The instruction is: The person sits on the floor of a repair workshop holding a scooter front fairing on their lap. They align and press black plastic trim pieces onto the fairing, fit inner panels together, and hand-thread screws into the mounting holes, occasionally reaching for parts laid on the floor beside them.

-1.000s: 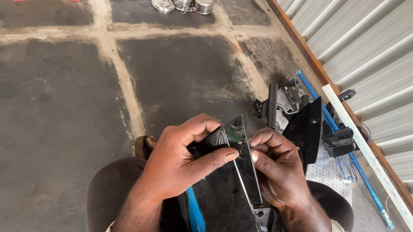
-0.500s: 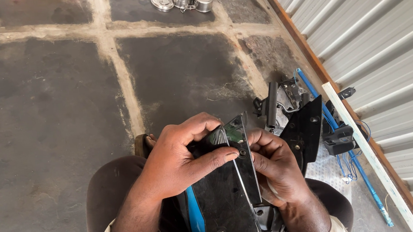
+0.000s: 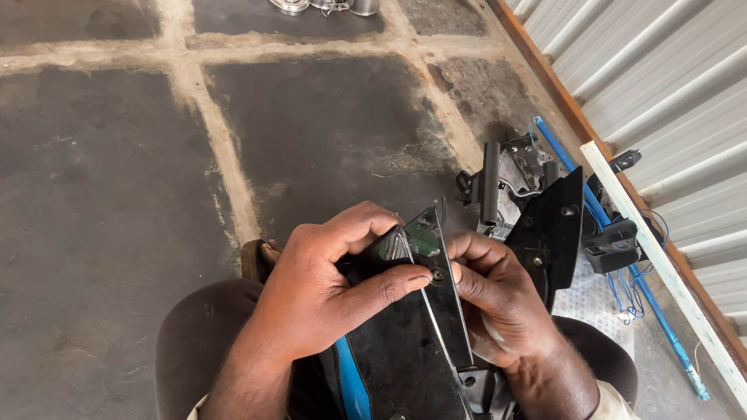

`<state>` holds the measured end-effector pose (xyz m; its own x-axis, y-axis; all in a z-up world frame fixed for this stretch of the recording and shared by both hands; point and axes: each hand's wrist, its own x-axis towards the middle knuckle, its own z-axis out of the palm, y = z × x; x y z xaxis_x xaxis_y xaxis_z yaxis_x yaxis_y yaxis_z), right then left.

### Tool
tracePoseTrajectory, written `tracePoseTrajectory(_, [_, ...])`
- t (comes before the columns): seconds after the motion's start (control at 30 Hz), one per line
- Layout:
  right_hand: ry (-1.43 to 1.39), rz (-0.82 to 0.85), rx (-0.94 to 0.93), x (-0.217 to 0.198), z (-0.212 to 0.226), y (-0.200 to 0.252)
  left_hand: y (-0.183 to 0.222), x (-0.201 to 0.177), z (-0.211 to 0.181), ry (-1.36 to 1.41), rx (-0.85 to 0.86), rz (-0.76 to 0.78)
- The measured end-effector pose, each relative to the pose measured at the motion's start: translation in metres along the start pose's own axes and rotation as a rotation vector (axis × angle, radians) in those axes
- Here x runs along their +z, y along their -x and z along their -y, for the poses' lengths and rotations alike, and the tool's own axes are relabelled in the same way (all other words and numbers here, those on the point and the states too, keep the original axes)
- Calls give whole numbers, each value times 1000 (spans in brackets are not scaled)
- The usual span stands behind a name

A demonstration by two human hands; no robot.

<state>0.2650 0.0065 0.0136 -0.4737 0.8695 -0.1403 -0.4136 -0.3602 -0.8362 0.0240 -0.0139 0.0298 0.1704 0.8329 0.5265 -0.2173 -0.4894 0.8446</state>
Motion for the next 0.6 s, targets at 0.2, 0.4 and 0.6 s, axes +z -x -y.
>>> tracePoseTrajectory(0.2, [58,20,-155,-6,-7,5,0,-2,0,-17,0,-9])
tracePoseTrajectory(0.4, [62,26,-236,5,-7,9,1,-5,3,-9,-12,-13])
tracePoseTrajectory(0.6, [146,84,-175,24,31,18,-1,-2,-5,-87,6,39])
